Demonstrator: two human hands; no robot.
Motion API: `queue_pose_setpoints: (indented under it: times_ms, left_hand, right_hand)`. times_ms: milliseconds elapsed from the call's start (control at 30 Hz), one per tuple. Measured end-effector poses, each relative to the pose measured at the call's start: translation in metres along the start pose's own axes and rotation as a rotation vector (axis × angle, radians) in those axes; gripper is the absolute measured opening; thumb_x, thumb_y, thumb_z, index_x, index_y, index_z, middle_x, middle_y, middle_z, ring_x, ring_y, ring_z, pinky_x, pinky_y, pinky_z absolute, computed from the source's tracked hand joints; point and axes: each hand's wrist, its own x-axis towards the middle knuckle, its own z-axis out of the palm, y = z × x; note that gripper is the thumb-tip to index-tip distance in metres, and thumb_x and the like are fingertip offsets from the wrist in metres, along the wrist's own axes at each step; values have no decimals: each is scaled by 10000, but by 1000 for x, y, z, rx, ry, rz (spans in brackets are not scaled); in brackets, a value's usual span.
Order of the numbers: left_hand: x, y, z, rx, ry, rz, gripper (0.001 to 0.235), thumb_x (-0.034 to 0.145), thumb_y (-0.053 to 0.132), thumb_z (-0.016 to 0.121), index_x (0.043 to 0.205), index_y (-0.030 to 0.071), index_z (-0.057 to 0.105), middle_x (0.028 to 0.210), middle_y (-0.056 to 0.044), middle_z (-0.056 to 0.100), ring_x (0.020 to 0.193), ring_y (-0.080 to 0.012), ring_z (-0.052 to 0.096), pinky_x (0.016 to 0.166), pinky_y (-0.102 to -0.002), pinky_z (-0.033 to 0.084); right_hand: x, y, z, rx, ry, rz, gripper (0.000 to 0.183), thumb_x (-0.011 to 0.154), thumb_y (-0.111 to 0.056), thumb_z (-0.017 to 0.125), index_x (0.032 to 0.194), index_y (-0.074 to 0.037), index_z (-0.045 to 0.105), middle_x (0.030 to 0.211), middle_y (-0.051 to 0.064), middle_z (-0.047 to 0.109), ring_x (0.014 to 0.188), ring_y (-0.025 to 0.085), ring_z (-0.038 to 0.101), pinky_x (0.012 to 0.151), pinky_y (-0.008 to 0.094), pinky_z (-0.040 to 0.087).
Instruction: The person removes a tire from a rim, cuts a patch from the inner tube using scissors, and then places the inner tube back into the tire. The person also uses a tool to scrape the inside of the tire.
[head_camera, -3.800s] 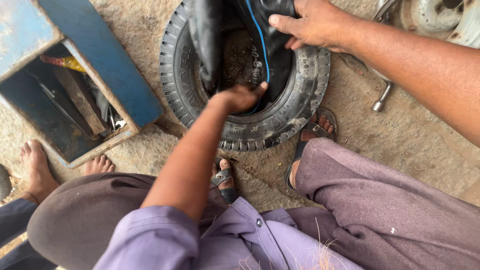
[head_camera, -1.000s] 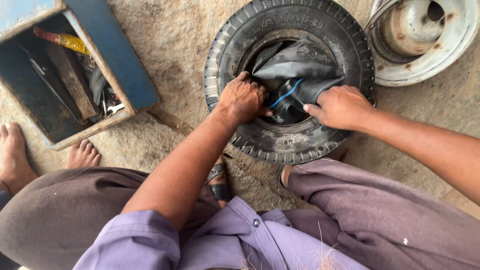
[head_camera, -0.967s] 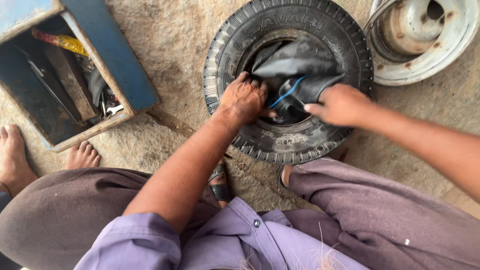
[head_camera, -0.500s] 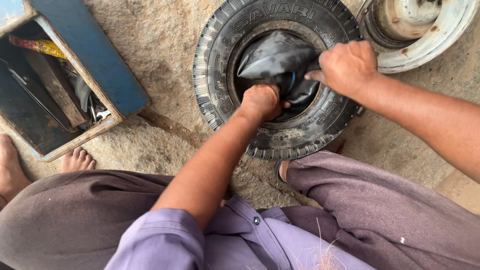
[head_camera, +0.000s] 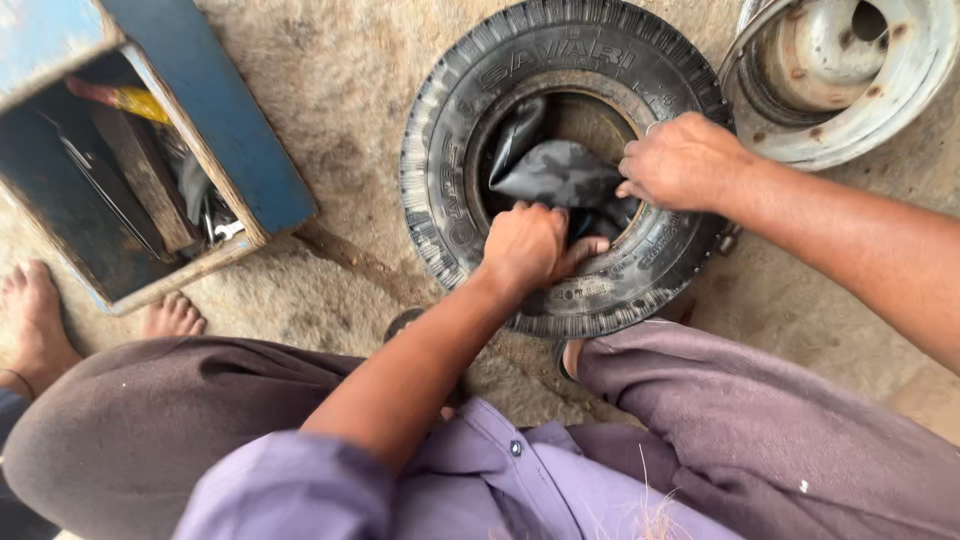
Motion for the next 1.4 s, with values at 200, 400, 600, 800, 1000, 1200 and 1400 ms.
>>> queue_pose_setpoints:
  times_ms: [200,400,600,800,1000,1200,1400]
  left_hand:
    - [-24,-14,1,76,-92,98,811,1027,740,348,902,69,784,984,-196,768,974,-357,728,910,-462,568]
    - [-8,-17,-9,143,-193,85,727,1018,679,299,962,131,773,993,-155,761,960,-334,725,897,-493,544]
    - [6,-49,-26,148,271,437,595,907,601,482,1087,107,760,1074,-138,753,1045,-336,669,906,-482,470]
    - [13,-36,-22,362,-251,201,746,1042,682,265,1103,124,757,1194,-134,726,1244,-293,611,1236,-527,243]
    - [1,-31,-27,244,-299,105,720,1092,634,299,1055,100,780,1187,-148,757,1220,-305,665,1336,-478,222]
    - [11,-36,5,-57,282,75,546,1020,508,595,1216,1,645,1377,-171,592,1363,-367,505,1203,-451,372]
    - [48,-30,38,-583,233,247,697,996,422,642,1578,94,444,1579,-384,262,1314,-493,482,1115,-493,417]
  right_hand:
    - [-7,-6,5,-15,290,-43,346,881,-451,658,692,-169,728,772,41,721,760,289,724,667,446,586]
    - [-22,-39,-9,22,324,95,435,943,-467,625,669,-148,740,719,72,721,706,303,714,613,455,565]
    - [-40,-57,-1,93,-8,342,581,1015,-573,509,751,-124,767,743,108,738,690,303,737,653,475,565]
    - [-34,-60,-8,310,-32,356,562,981,-598,538,807,-124,784,794,163,744,760,387,728,709,525,567]
    - [-15,-42,-7,410,-296,418,692,899,-732,578,859,-66,761,851,164,764,795,301,766,735,456,611]
    - [7,-18,11,533,409,350,267,837,-264,700,1049,-111,752,916,65,756,844,254,700,759,517,522]
    - [-19,15,7,616,671,212,141,1025,-187,669,1062,-70,739,1030,92,694,978,273,697,892,432,553]
